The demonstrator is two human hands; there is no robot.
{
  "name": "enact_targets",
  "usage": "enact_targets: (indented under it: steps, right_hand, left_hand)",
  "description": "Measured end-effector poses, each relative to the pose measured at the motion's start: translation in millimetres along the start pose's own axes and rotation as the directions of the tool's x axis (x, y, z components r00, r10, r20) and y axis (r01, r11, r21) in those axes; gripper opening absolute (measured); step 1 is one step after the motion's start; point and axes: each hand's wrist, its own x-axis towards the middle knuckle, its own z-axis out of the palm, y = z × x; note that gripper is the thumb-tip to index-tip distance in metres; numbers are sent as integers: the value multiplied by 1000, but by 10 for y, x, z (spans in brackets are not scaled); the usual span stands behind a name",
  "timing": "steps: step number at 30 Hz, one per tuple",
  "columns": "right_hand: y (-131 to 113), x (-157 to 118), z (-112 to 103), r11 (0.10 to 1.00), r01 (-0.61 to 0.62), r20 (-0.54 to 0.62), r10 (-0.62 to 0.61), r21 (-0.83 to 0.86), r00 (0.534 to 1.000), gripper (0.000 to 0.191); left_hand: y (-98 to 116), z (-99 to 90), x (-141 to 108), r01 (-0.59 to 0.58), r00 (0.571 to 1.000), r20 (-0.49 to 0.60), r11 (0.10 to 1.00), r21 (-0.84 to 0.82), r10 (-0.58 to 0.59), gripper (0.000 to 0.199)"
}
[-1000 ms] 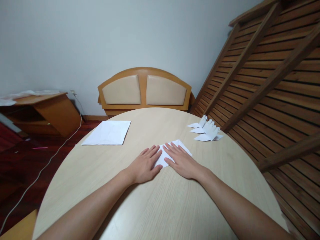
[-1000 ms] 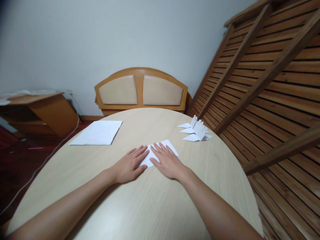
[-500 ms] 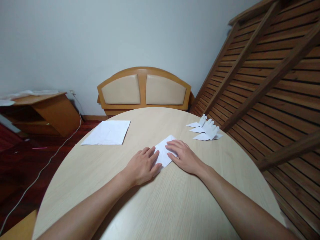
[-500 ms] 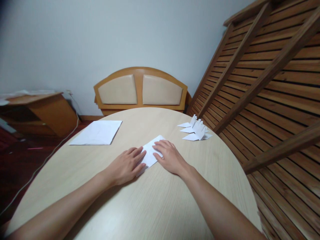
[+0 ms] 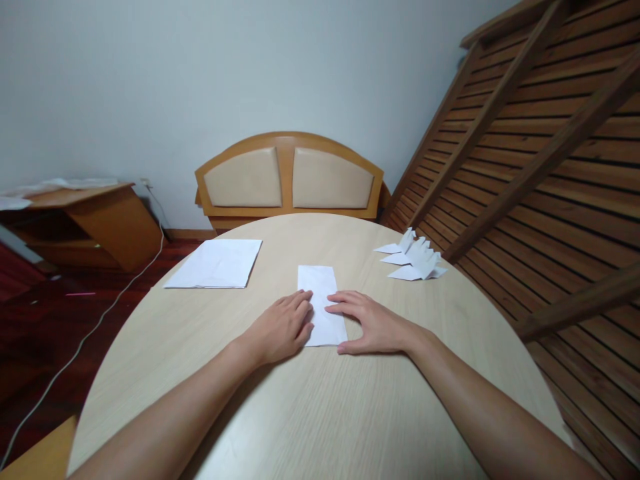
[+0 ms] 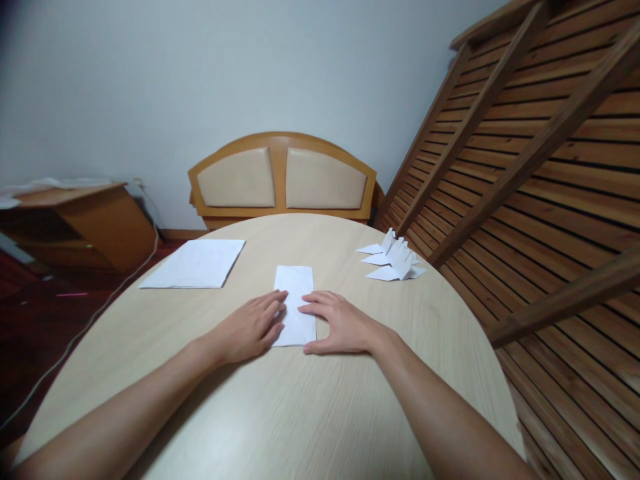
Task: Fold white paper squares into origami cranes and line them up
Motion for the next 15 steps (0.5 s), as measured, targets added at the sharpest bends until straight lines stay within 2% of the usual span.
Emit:
enact_targets:
  steps: [3, 6, 11, 15]
  right_hand:
    - [-11, -4, -6, 1000, 6, -7, -6, -15, 1000, 73]
    - [-42, 3, -15, 998, 56, -49, -56, -10, 997, 56]
    - [-78, -1, -33, 993, 112, -108, -107, 33, 988, 36]
    - [-82, -13, -50, 995, 86, -102, -81, 46, 991, 31]
  left_hand:
    - [-54, 47, -6, -9, 1000, 10, 1000, -30, 9, 32]
    - [-73, 37, -6, -16, 1000, -4, 997, -75, 16, 37]
    - [-57, -68, 0, 8, 999, 36, 988, -157, -2, 46]
    - [-73, -150, -11, -48, 995, 72, 979, -199, 63, 56]
